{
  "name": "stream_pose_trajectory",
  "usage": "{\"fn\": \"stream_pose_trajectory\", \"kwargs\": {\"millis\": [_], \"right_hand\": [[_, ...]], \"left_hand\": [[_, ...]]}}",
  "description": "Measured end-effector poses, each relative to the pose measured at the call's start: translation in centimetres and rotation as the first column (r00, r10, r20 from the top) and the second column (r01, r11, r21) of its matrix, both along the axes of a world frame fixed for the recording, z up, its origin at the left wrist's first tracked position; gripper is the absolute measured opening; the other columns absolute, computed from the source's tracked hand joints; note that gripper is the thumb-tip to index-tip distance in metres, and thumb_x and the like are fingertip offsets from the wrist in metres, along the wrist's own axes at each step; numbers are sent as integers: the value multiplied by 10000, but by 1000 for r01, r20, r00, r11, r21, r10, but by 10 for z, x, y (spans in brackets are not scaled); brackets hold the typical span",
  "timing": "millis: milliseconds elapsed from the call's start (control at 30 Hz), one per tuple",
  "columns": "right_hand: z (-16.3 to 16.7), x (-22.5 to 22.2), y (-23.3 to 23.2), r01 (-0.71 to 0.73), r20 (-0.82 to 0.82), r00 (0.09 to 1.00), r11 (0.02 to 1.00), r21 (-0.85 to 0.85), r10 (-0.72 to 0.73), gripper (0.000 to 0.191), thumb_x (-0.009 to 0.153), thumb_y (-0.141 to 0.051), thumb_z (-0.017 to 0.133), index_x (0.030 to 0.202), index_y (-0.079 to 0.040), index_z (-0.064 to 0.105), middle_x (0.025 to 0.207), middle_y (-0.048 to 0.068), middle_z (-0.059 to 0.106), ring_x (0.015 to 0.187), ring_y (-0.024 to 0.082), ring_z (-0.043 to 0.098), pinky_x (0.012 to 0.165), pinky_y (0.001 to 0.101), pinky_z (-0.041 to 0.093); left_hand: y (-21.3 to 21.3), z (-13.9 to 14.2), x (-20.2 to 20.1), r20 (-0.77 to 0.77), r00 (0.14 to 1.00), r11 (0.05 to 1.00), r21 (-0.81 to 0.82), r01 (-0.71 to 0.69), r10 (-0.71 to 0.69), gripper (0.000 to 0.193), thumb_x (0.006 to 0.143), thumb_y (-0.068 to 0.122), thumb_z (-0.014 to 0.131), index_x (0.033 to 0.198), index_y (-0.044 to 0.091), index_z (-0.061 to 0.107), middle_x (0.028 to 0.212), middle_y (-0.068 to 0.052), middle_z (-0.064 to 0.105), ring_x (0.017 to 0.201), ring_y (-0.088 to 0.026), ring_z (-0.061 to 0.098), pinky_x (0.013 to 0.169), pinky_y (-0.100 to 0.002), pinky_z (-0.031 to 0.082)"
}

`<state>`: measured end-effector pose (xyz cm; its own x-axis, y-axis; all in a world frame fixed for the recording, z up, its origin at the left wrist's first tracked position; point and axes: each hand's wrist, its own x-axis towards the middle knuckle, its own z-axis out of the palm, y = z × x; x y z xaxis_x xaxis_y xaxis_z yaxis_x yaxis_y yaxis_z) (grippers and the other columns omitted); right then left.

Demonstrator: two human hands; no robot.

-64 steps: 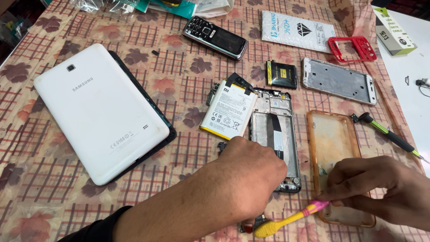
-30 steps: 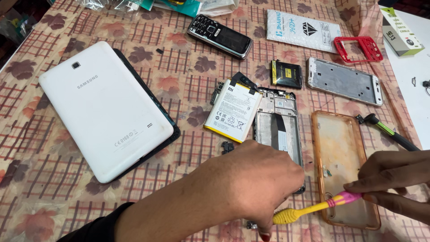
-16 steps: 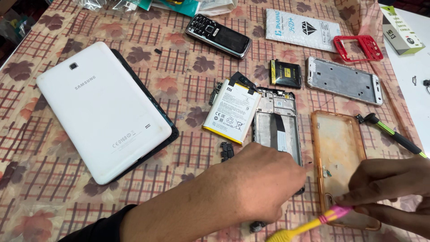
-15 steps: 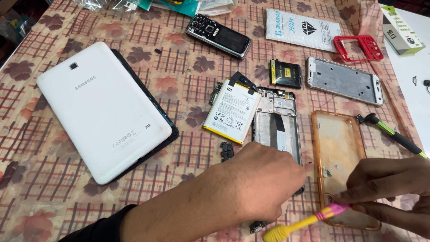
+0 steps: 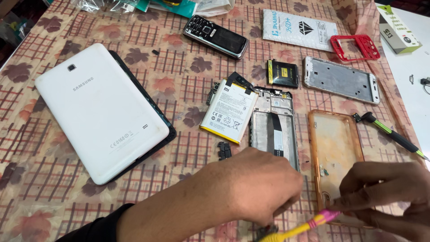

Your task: The person disassembles a smartphone using a screwdriver to remove screws and separate internal components. They then use a toothbrush to clean the interior of the phone's back cover and the exposed internal chassis.

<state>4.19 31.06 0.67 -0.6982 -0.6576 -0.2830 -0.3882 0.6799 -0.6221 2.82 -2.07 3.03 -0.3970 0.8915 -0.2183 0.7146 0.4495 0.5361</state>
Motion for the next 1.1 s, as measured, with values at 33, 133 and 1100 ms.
{"fn": "stream_pose_trajectory", "kwargs": {"millis": [33, 133, 1100], "right_hand": [[-1, 1, -1, -7, 12, 1000, 1000, 0, 7, 292, 806, -117, 860, 1028, -303, 900, 926, -45, 708, 780, 70, 708, 554, 255, 568], [-1, 4, -2, -70, -24, 997, 996, -59, 68, 301, 807, -110, 848, 1048, -284, 891, 914, -43, 701, 780, 70, 702, 524, 231, 611], [0, -6, 15, -203, -116, 973, 979, -28, 198, 405, 806, -127, 823, 1146, -346, 850, 955, -108, 722, 816, 29, 699, 645, 202, 609]], "left_hand": [[1, 0, 1, 25, 1000, 1000, 1, 10, -10, 171, 653, 115, 777, 822, 125, 748, 824, -83, 753, 831, -270, 761, 710, -456, 603], [2, -3, 3, 59, 998, 1000, 15, 27, -27, 161, 629, 136, 794, 785, 133, 756, 807, -59, 753, 826, -258, 756, 707, -432, 607], [9, -1, 18, -86, 996, 999, 19, 38, -36, 208, 734, 256, 714, 834, 78, 752, 864, -114, 759, 867, -294, 760, 717, -509, 573]]}}
